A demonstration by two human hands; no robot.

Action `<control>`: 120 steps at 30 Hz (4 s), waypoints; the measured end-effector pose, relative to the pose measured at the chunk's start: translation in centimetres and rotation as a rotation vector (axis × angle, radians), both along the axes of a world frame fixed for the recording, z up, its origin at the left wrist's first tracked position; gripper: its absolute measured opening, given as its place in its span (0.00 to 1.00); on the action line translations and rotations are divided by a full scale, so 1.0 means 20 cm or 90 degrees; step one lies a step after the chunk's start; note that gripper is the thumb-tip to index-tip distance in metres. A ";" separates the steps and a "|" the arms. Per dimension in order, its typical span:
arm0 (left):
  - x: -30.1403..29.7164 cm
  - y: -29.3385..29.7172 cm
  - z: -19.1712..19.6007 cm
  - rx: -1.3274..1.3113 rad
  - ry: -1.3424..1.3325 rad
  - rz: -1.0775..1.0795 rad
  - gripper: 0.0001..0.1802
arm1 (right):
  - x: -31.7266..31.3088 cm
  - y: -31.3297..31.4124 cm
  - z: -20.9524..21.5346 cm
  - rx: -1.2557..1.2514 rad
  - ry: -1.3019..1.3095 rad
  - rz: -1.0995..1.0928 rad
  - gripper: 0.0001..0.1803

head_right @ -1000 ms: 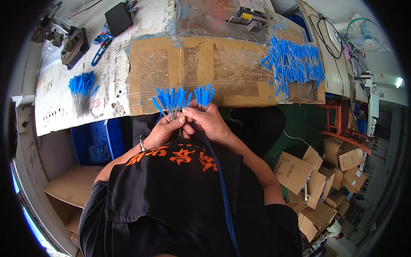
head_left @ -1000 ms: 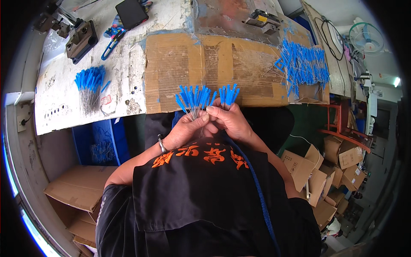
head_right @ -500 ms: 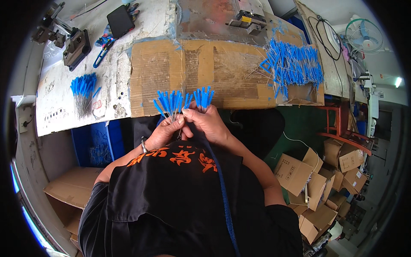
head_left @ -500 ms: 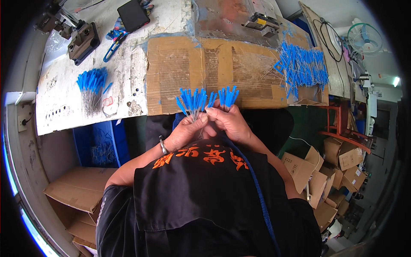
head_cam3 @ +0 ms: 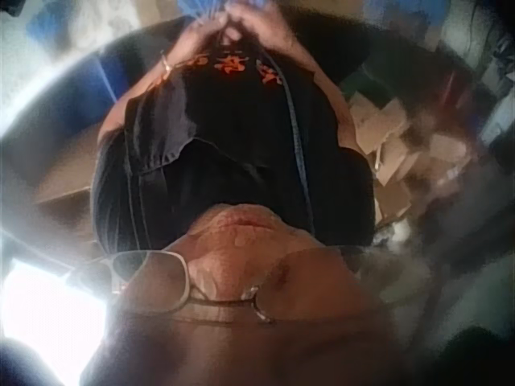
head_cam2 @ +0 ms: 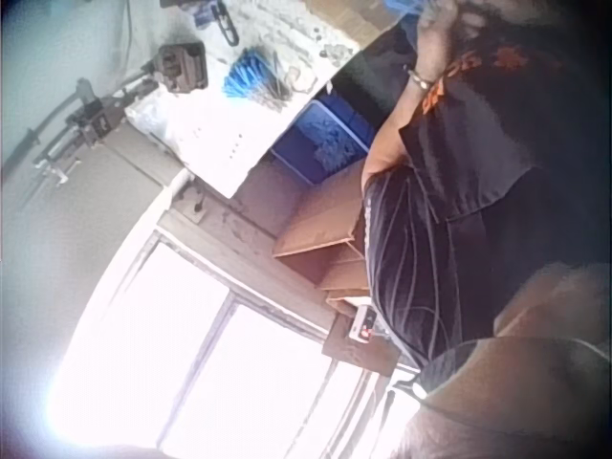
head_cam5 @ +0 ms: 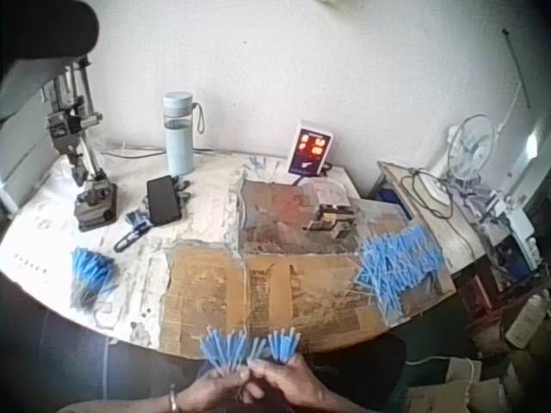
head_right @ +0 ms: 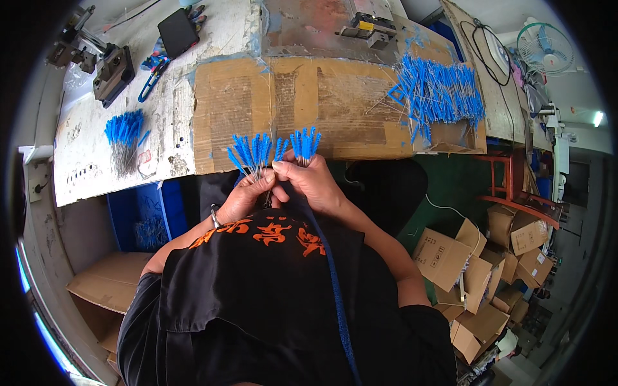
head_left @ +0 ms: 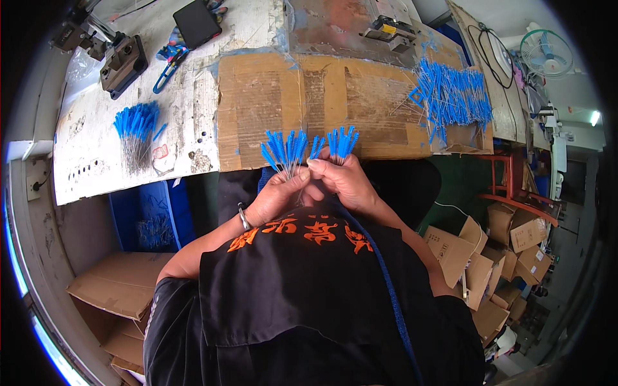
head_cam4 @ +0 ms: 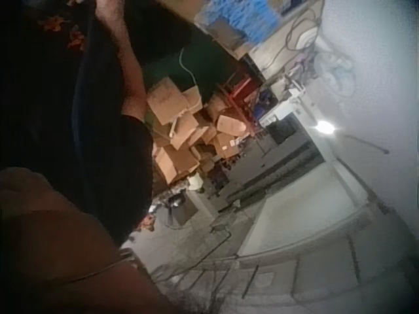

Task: Assembling and checking small electronic wire bundles at a workbench.

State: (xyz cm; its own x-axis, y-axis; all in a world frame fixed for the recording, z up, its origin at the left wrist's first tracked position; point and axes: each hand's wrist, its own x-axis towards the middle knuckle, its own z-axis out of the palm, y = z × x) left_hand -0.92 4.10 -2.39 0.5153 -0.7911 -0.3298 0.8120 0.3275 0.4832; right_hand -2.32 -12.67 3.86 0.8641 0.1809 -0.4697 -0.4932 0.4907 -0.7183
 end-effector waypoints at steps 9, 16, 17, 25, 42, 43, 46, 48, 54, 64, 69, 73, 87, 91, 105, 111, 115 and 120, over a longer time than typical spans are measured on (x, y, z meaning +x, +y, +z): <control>0.00 0.01 -0.01 -0.004 0.003 0.003 0.12 | 0.00 0.01 -0.02 0.003 -0.011 -0.006 0.07; 0.01 0.02 0.01 0.013 0.012 -0.004 0.13 | 0.00 0.02 0.01 -0.013 -0.004 -0.007 0.08; 0.01 0.02 0.02 0.021 0.014 -0.003 0.13 | 0.00 0.02 0.00 -0.010 -0.006 -0.010 0.08; 0.01 0.02 0.01 0.018 0.009 -0.011 0.20 | 0.00 0.01 -0.01 -0.007 0.002 -0.017 0.08; 0.00 0.02 0.05 0.026 0.003 -0.038 0.20 | -0.02 -0.02 -0.05 -0.161 -0.040 0.094 0.05; 0.00 0.02 0.09 0.039 0.016 -0.033 0.19 | -0.02 -0.02 -0.04 -0.161 -0.039 0.094 0.05; -0.01 0.02 0.07 0.047 0.009 -0.036 0.18 | -0.01 0.00 0.00 -0.163 -0.048 0.087 0.04; -0.01 0.02 0.03 0.043 -0.012 -0.042 0.18 | -0.01 0.01 0.01 -0.144 -0.050 0.079 0.04; -0.01 0.03 0.04 0.033 -0.036 -0.069 0.19 | -0.02 0.02 0.00 -0.128 -0.029 0.065 0.04; -0.02 0.03 0.03 0.087 -0.094 -0.095 0.18 | -0.03 0.03 -0.07 -0.215 -0.036 -0.005 0.05; -0.02 0.03 0.00 0.088 -0.126 -0.098 0.17 | -0.04 0.05 -0.07 -0.187 -0.086 -0.024 0.04; -0.03 0.03 0.00 0.105 -0.112 -0.112 0.15 | -0.04 0.03 -0.10 -0.248 -0.132 -0.009 0.04; -0.03 0.01 0.04 0.099 -0.157 -0.072 0.15 | -0.04 0.01 -0.04 -0.167 -0.089 0.027 0.06; -0.03 0.01 0.03 0.108 -0.171 -0.058 0.16 | -0.03 -0.01 -0.01 -0.108 -0.082 0.057 0.06; -0.03 -0.04 0.03 0.252 -0.226 -0.132 0.16 | 0.01 0.01 -0.09 -0.264 -0.132 0.037 0.08; -0.02 -0.01 0.02 0.087 -0.128 -0.109 0.21 | 0.00 -0.01 -0.07 -0.158 -0.068 0.041 0.06; -0.02 0.00 0.04 0.074 -0.165 -0.108 0.23 | 0.01 -0.02 -0.01 -0.091 -0.043 0.063 0.06; -0.01 0.00 0.06 0.063 -0.172 -0.105 0.23 | 0.00 -0.05 -0.06 -0.056 -0.022 0.078 0.06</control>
State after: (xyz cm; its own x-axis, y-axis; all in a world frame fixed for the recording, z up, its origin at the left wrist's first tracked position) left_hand -1.14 4.20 -1.21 0.4617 -0.8423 -0.2782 0.6889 0.1428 0.7107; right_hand -2.26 -13.75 2.70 0.8542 0.2459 -0.4581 -0.5194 0.3623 -0.7739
